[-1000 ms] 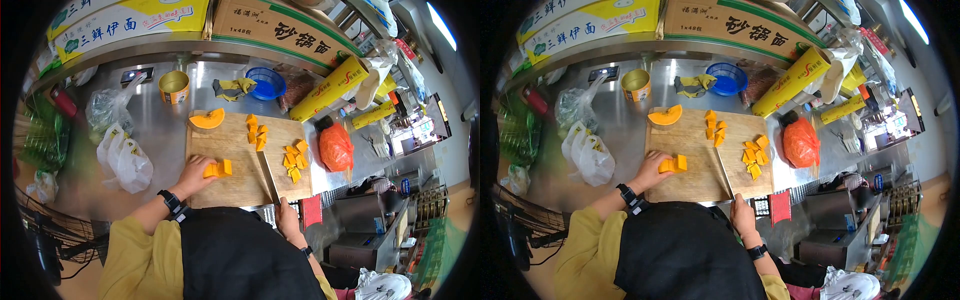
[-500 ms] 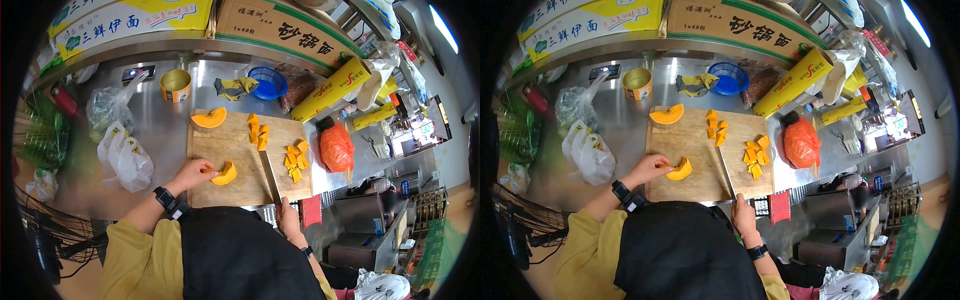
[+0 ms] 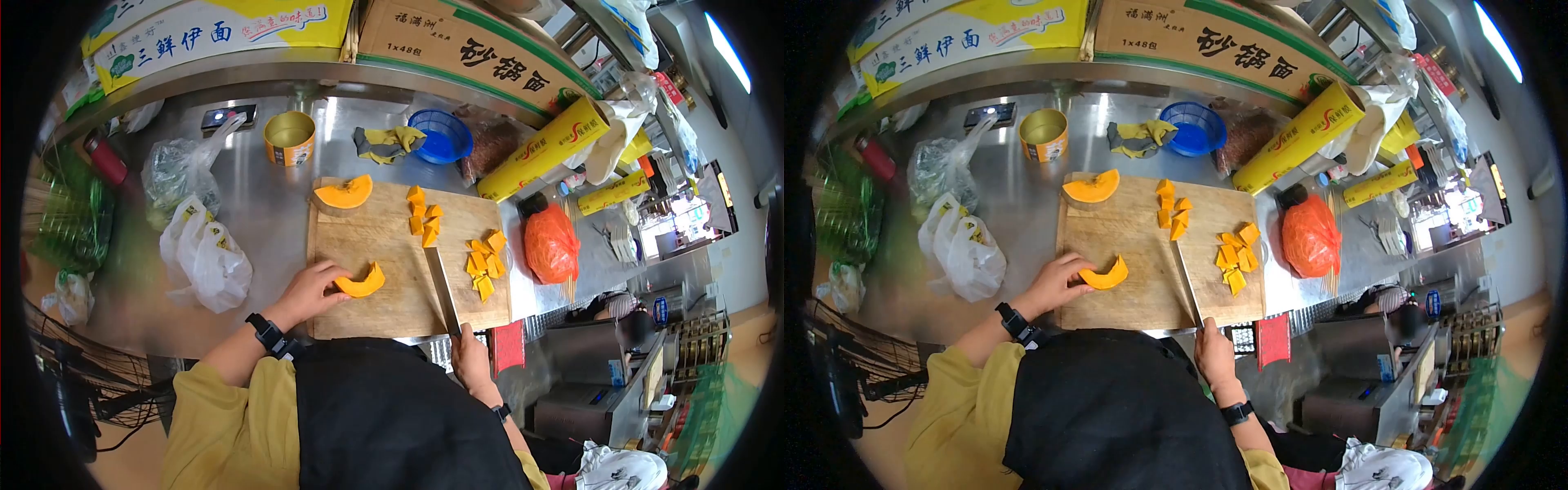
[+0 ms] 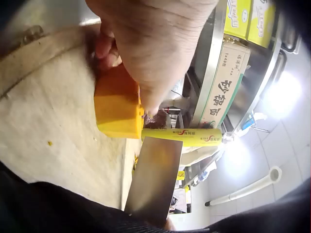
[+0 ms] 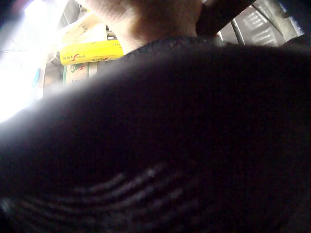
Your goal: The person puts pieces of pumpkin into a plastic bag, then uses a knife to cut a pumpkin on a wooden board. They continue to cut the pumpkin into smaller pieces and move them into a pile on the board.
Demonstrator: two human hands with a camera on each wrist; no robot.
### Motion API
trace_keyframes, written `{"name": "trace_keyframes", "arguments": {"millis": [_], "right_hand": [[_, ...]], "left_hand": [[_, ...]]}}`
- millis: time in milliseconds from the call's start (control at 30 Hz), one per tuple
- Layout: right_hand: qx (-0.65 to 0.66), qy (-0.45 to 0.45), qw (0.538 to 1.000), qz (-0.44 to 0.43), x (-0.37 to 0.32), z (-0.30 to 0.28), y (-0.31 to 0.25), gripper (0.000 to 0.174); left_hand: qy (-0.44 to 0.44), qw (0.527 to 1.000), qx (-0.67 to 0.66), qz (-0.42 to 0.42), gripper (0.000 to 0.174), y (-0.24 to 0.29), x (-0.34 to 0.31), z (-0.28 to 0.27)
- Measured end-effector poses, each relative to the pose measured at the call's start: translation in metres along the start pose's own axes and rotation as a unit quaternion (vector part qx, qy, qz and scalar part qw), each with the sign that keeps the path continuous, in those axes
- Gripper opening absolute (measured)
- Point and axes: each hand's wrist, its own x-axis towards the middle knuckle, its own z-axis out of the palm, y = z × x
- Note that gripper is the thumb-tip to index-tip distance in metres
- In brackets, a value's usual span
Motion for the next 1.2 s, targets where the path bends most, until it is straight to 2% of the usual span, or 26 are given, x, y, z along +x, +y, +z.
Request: {"name": "trace_keyframes", "arguments": {"millis": [100,267,367,467,700,900,1200], "right_hand": [[0.010,-0.012,1.000,-0.001,0.001,-0.007,-0.002,0.019],[0.083,-0.027,0.994,-0.071,0.000,-0.016,-0.002,0.023],[0.044,-0.066,0.992,-0.097,0.002,-0.037,-0.023,0.023],[0.053,-0.090,0.987,-0.119,0.006,-0.043,-0.027,0.023],[0.030,-0.116,0.983,-0.136,0.011,-0.056,-0.042,0.023],[-0.015,-0.134,0.984,-0.115,0.020,-0.070,-0.051,0.021],[-0.047,-0.137,0.976,-0.163,0.033,-0.085,-0.049,0.018]], "left_hand": [[-0.002,0.999,0.027,0.037,0.039,-0.012,0.000,0.006],[0.056,0.995,0.039,0.076,0.045,-0.017,0.003,0.015],[0.103,0.992,-0.070,0.010,0.046,-0.016,0.007,0.018],[0.111,0.989,-0.099,0.015,0.048,-0.028,0.017,0.019],[0.103,0.982,-0.158,0.014,0.055,-0.020,0.026,0.018],[0.105,0.980,-0.170,-0.001,0.057,-0.024,0.029,0.021],[0.086,0.978,-0.190,0.013,0.059,-0.026,0.043,0.020]]}}
